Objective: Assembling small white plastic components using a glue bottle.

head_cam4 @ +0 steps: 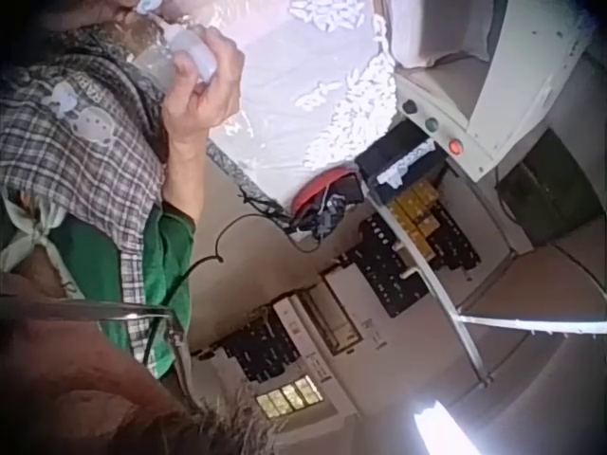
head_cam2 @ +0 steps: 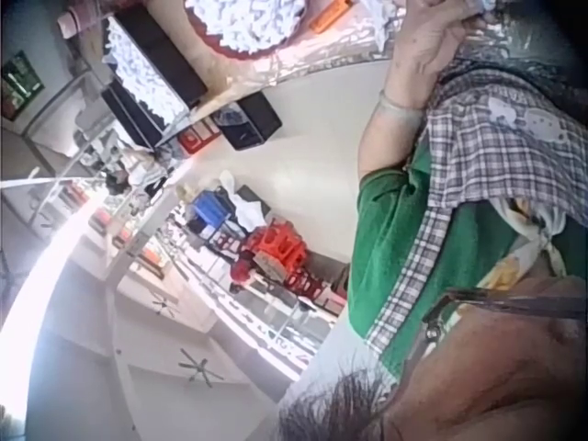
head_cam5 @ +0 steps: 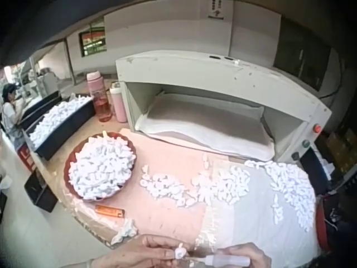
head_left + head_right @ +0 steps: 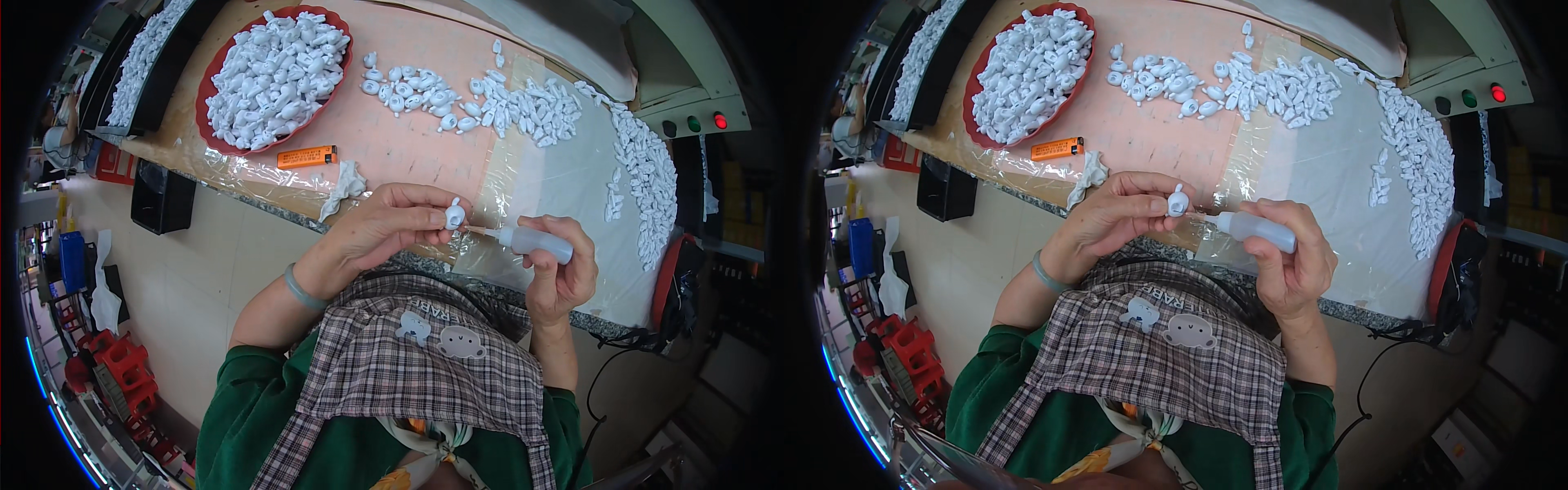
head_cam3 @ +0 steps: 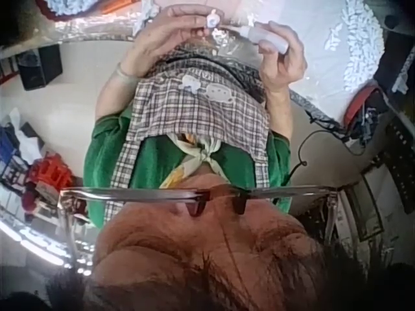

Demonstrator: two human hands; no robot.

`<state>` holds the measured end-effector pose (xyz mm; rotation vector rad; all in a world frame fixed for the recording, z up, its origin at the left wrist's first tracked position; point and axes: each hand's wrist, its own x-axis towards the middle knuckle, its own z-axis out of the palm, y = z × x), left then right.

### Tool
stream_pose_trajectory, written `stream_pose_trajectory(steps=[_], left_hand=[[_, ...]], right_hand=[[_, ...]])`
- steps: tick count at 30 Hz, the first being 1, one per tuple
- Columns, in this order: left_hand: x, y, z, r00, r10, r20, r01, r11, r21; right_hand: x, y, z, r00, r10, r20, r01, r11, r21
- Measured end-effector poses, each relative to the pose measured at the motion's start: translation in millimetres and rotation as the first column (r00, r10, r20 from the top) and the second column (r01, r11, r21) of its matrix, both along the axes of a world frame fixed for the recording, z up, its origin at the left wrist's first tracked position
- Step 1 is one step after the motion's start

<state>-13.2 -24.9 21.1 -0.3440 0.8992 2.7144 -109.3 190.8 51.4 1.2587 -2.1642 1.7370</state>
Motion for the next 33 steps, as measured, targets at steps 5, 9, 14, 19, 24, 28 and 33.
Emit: stream_pose_trajectory(steps=[5,9,14,19,24,28,33], left_hand=[[0.6,2.4,0.2,1.000,-0.017,-0.003,0.017,0.999,0.029],[-0.7,3.3,-2.3,0.999,-0.041,-0.003,0.041,0.999,0.015],[-1.2,2.8,0.1,0.996,-0.073,-0.057,0.074,0.997,0.014],[-2.4,2.8,0.3,0.999,-0.034,-0.028,0.035,0.999,0.036],[-1.0,1.8,-2.0,0.999,-0.007,-0.049,0.007,1.000,-0.009],[-1.3,2.0,-4.0,0.997,0.030,-0.076,-0.034,0.998,-0.053],[-1.9,0.6,-3.6,0.994,0.052,-0.100,-0.059,0.996,-0.066]], right_hand=[[-0.6,1.5,-2.2,1.000,0.014,0.006,-0.014,1.000,0.000],[-1.2,2.0,-5.5,1.000,0.022,0.022,-0.022,1.000,-0.012],[0.5,2.4,-5.8,1.000,-0.011,-0.004,0.011,1.000,-0.029],[0.0,2.4,-5.2,0.998,-0.024,-0.065,0.024,1.000,-0.005],[-0.1,1.0,-0.3,0.966,-0.024,-0.258,0.037,0.998,0.048],[3.1,0.9,2.7,0.967,-0.013,-0.253,0.030,0.998,0.062],[2.2,-1.1,3.0,0.957,-0.022,-0.290,0.037,0.998,0.045]])
